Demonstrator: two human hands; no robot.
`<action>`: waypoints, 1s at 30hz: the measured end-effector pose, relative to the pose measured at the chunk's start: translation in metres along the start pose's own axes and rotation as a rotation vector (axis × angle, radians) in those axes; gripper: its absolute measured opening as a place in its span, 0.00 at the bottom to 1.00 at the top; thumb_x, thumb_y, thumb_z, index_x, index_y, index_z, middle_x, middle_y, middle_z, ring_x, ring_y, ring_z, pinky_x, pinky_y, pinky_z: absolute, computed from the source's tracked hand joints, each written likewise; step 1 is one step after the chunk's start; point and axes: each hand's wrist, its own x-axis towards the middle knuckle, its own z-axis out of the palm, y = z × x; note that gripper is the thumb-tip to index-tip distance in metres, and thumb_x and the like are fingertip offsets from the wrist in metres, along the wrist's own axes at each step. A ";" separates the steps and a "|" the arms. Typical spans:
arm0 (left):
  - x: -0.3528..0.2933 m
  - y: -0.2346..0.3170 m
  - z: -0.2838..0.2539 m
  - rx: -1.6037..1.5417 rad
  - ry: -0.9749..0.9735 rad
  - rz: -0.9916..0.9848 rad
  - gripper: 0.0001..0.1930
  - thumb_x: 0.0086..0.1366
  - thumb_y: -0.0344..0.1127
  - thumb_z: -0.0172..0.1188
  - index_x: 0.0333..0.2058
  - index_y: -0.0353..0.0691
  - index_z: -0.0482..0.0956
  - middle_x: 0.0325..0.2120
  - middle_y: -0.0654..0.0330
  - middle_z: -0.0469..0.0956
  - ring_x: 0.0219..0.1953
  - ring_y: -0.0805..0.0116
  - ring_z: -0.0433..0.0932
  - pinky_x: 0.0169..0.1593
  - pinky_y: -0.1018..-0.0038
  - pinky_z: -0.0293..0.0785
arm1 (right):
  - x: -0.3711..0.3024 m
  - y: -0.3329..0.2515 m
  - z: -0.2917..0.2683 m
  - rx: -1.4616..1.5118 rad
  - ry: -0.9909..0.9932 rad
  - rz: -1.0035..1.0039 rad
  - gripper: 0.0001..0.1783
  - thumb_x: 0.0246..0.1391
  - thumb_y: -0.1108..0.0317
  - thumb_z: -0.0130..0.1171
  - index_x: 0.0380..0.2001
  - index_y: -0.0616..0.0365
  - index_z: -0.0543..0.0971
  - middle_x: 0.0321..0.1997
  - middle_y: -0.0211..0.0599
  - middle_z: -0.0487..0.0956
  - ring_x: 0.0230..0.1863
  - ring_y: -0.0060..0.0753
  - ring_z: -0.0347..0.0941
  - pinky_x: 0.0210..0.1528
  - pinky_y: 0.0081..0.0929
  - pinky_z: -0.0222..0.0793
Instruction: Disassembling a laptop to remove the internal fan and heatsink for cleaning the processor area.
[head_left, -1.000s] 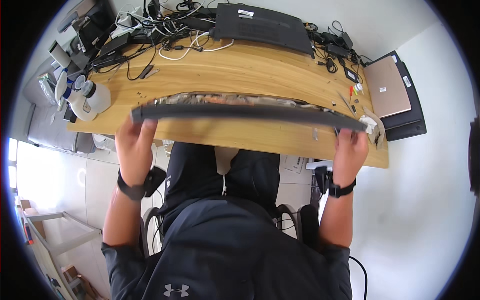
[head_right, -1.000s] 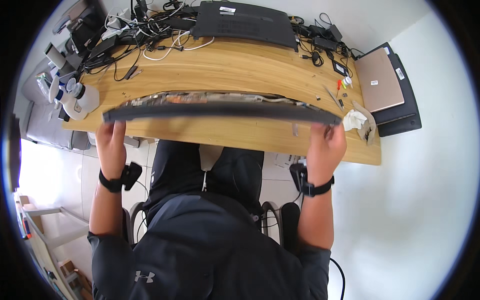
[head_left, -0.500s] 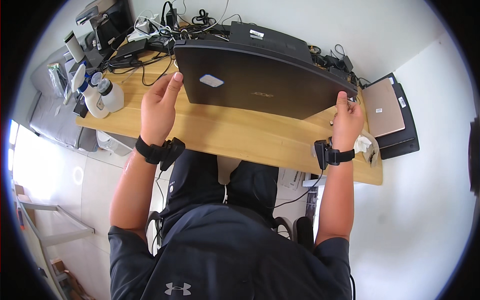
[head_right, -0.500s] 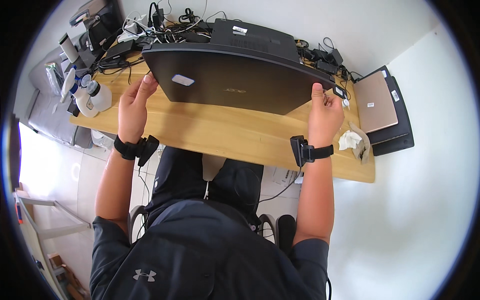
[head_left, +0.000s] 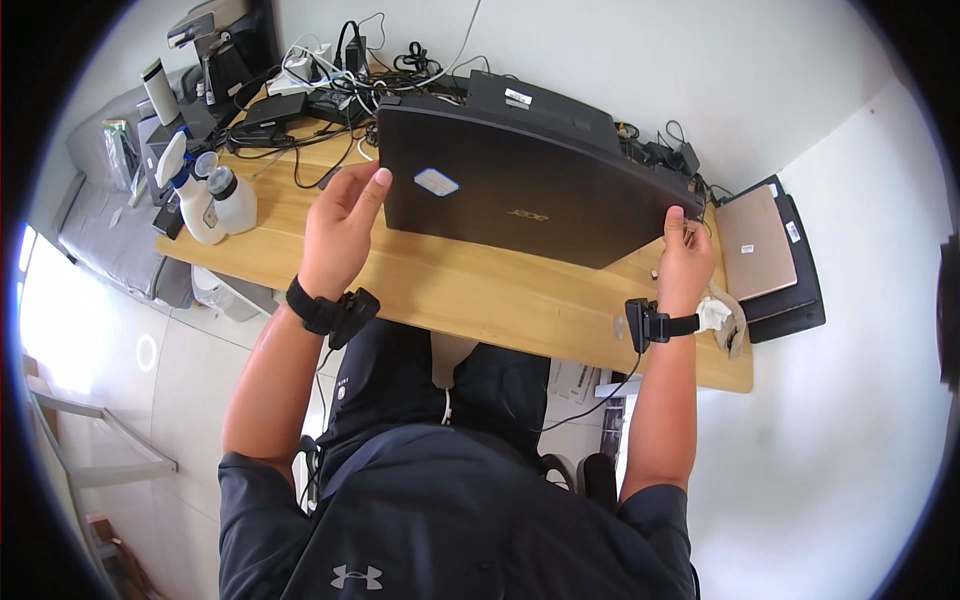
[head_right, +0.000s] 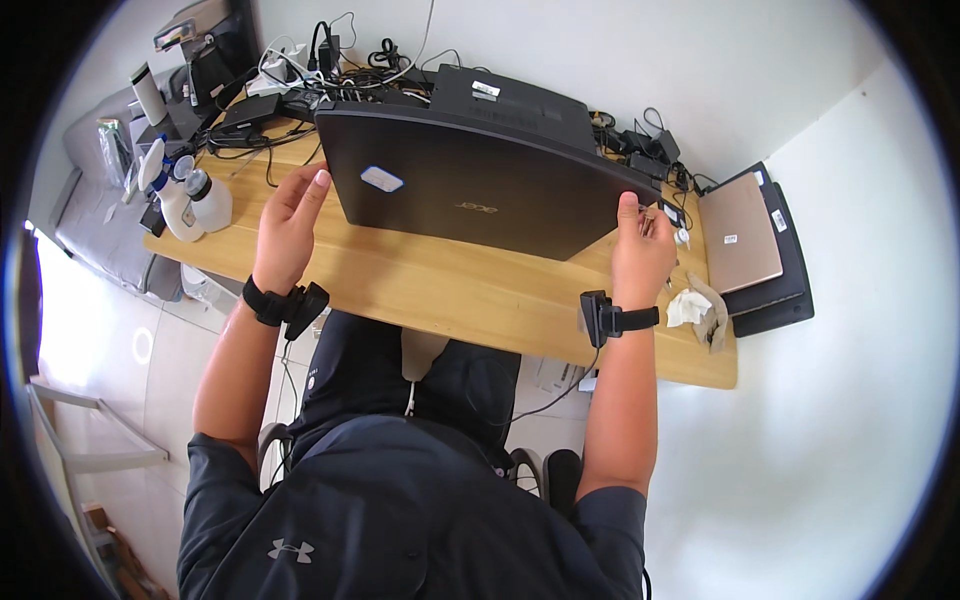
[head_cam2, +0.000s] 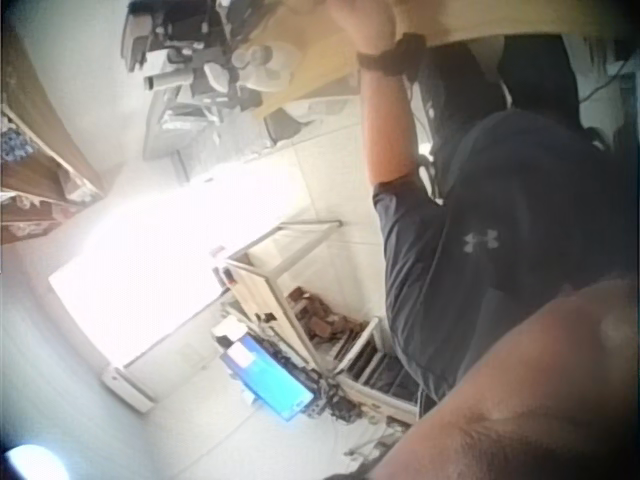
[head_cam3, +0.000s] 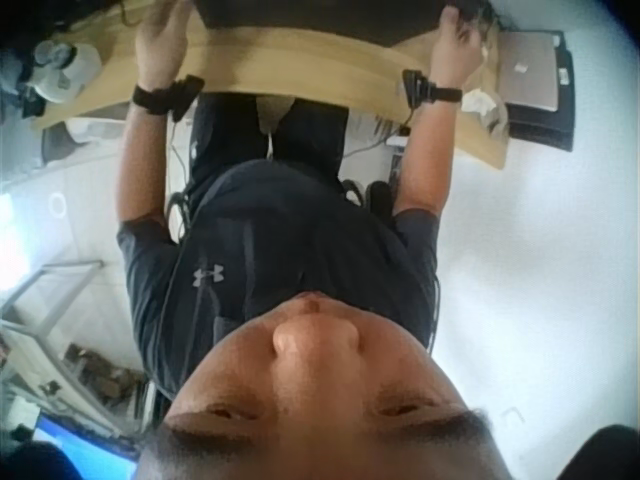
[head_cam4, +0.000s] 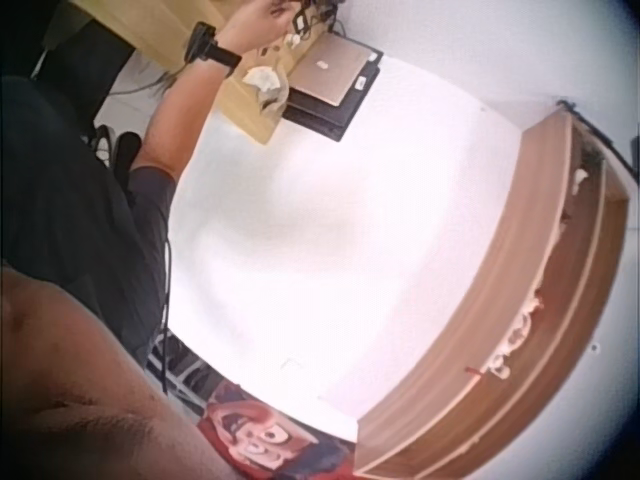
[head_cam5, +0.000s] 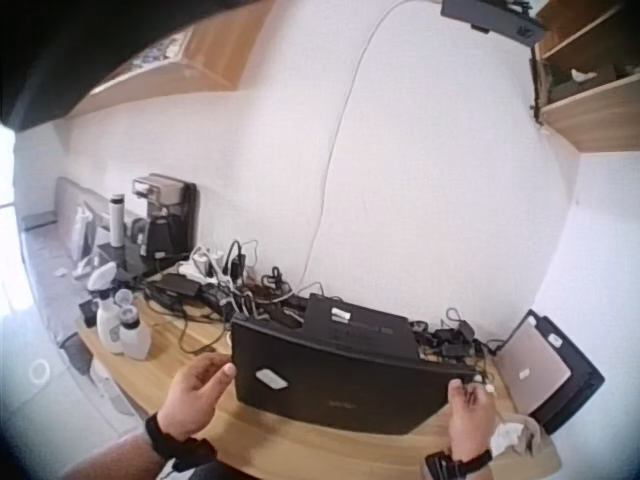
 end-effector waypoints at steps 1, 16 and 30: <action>0.002 0.000 -0.001 -0.003 0.010 0.007 0.21 0.75 0.43 0.62 0.54 0.29 0.77 0.43 0.60 0.83 0.47 0.75 0.79 0.54 0.77 0.73 | 0.000 -0.002 0.001 -0.034 -0.005 -0.015 0.32 0.58 0.40 0.69 0.29 0.65 0.77 0.25 0.27 0.72 0.28 0.23 0.65 0.35 0.24 0.65; 0.043 0.010 0.005 0.230 -0.009 -0.051 0.30 0.71 0.61 0.60 0.39 0.31 0.78 0.30 0.58 0.79 0.35 0.69 0.76 0.42 0.72 0.73 | 0.020 -0.005 0.005 0.128 -0.158 0.042 0.29 0.61 0.42 0.68 0.28 0.60 0.76 0.23 0.23 0.71 0.19 0.16 0.64 0.21 0.20 0.62; 0.063 0.027 0.005 0.327 -0.116 -0.030 0.31 0.73 0.62 0.55 0.28 0.35 0.69 0.21 0.62 0.66 0.26 0.71 0.63 0.32 0.71 0.64 | 0.011 -0.006 -0.017 -0.118 -0.167 -0.061 0.28 0.65 0.46 0.64 0.27 0.63 0.74 0.20 0.30 0.71 0.22 0.26 0.65 0.28 0.28 0.62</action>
